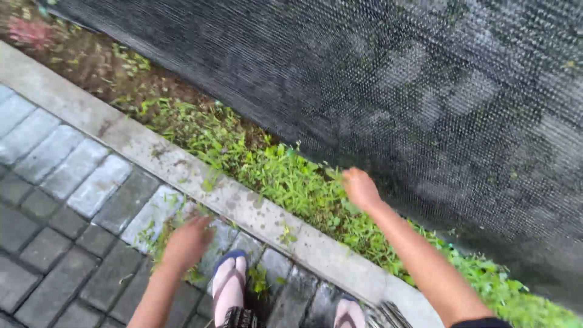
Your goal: Pulling out weeds and grass from a narrow dirt strip by hand.
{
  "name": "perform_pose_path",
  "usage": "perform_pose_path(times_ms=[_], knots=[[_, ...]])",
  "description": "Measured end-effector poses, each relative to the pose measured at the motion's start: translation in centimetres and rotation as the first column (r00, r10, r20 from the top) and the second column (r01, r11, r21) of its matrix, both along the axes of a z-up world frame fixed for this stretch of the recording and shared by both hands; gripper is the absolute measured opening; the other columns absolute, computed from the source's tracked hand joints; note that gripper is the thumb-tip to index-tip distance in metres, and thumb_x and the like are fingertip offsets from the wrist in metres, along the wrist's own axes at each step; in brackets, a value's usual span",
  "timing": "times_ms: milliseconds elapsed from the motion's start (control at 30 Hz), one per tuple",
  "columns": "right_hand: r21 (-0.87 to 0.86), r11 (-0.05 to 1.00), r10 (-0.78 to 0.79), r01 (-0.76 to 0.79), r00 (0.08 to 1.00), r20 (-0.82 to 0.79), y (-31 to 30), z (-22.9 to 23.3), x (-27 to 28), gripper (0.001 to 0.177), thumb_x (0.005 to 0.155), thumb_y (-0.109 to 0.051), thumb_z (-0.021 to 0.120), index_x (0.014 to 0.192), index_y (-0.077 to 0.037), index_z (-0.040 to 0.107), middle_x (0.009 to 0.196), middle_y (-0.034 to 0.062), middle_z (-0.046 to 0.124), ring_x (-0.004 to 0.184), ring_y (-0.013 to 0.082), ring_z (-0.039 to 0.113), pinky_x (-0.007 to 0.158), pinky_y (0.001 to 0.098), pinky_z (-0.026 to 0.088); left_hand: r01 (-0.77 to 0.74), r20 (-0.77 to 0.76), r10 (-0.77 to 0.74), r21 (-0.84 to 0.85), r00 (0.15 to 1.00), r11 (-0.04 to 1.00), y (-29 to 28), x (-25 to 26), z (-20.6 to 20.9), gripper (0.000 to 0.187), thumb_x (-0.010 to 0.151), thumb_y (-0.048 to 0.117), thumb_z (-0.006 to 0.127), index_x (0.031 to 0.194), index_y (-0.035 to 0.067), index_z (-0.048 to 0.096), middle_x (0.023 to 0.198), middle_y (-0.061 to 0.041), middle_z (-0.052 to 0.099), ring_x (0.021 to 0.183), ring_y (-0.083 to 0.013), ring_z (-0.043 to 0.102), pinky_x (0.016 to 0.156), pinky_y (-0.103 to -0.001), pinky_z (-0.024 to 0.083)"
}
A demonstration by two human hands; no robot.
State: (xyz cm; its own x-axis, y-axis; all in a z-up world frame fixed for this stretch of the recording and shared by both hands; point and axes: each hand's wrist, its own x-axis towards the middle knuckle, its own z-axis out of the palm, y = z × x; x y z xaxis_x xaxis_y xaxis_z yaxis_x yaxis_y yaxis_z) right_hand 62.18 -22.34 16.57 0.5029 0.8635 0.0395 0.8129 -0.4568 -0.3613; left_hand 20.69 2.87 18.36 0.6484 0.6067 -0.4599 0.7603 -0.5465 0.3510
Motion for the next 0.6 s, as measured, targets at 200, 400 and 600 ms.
perform_pose_path(times_ms=[200,400,600], knots=[[-0.187,0.978,0.095,-0.091,0.995,0.015,1.9,-5.7,-0.9,0.008,0.084,-0.008,0.063,0.088,-0.006,0.069,0.105,0.0169,0.068,0.096,0.0362,0.068,0.084,0.0478,0.056,0.343,0.029,-0.343,0.021,0.939,0.939,-3.0,11.4,4.8,0.036,0.096,0.032,0.054,0.130,0.021,0.060,0.131,-0.011,0.061,0.120,-0.0326,0.059,0.104,-0.045,0.046],[-0.400,0.916,-0.081,0.020,0.987,-0.136,1.9,-7.9,-1.5,0.025,0.091,-0.027,0.064,0.101,-0.005,0.070,0.103,0.0215,0.069,0.099,0.0380,0.068,0.088,0.0492,0.055,0.774,-0.146,-0.760,0.141,0.633,0.617,-7.4,14.3,-7.2,0.044,0.097,0.017,0.052,0.140,0.009,0.053,0.143,-0.018,0.051,0.128,-0.0335,0.052,0.104,-0.050,0.042],[-0.764,0.645,-0.189,0.022,0.973,-0.132,-2.3,-15.7,-1.5,0.044,0.093,-0.048,0.063,0.100,-0.005,0.071,0.102,0.0188,0.071,0.100,0.0352,0.070,0.087,0.0486,0.056,0.724,0.126,-0.758,0.233,0.640,0.649,-9.9,18.6,-11.7,0.064,0.083,0.013,0.058,0.145,0.023,0.044,0.155,-0.020,0.037,0.139,-0.0409,0.041,0.102,-0.057,0.037]])
